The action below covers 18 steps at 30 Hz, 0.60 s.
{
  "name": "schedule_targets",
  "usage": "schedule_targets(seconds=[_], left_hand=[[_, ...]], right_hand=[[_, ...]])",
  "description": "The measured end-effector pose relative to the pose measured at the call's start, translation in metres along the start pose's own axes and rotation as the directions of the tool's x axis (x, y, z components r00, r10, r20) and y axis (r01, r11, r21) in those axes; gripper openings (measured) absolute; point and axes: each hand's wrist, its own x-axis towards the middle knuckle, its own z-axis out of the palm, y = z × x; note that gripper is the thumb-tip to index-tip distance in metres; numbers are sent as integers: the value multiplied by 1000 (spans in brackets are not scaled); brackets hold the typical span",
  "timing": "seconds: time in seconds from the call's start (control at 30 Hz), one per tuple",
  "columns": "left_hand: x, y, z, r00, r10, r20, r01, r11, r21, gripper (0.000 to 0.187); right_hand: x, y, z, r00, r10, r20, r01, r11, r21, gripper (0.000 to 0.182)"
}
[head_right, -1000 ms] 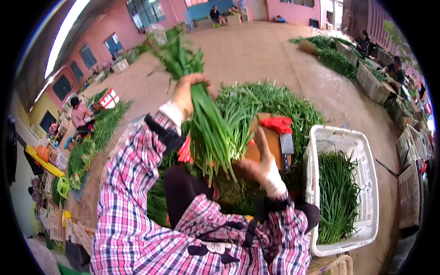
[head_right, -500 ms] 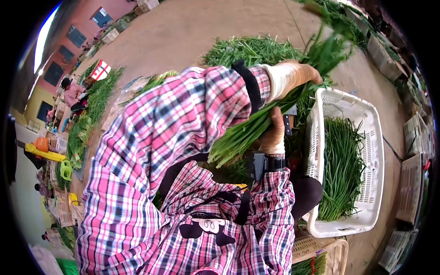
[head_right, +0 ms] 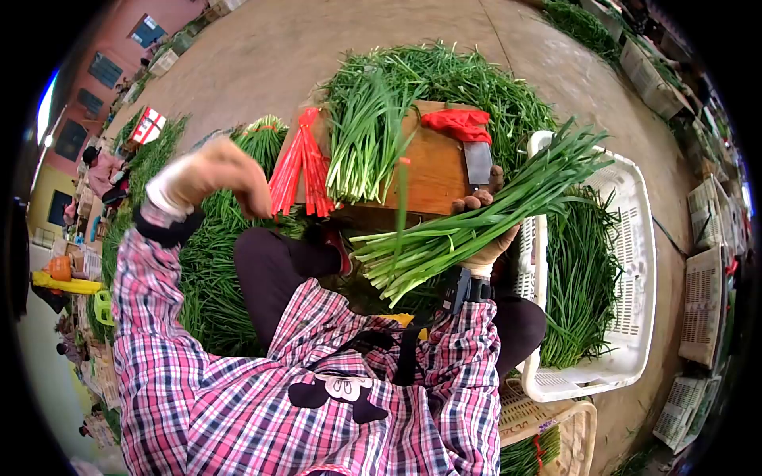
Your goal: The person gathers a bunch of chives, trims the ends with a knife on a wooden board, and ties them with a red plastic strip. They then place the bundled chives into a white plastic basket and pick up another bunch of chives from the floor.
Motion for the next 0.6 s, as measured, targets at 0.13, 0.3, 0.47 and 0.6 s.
schedule_targets(seconds=[0.13, 0.3, 0.47, 0.6], left_hand=[[44, -67, 65, 950, -76, -302, 204, 886, 417, 55], [120, -85, 91, 945, 184, -269, -72, 924, 376, 85], [185, -81, 94, 948, 175, -264, -95, 953, 288, 104], [197, -46, 93, 867, 263, -423, -161, 951, 263, 99]], right_hand=[[-1, 2, -3, 999, 4, -46, -8, 997, -78, 88], [-3, 20, -2, 967, -34, -251, -44, 953, -299, 76], [9, 27, 9, 879, -128, -459, -163, 824, -543, 61], [41, 40, 41, 914, -250, -321, -88, 649, -756, 62]])
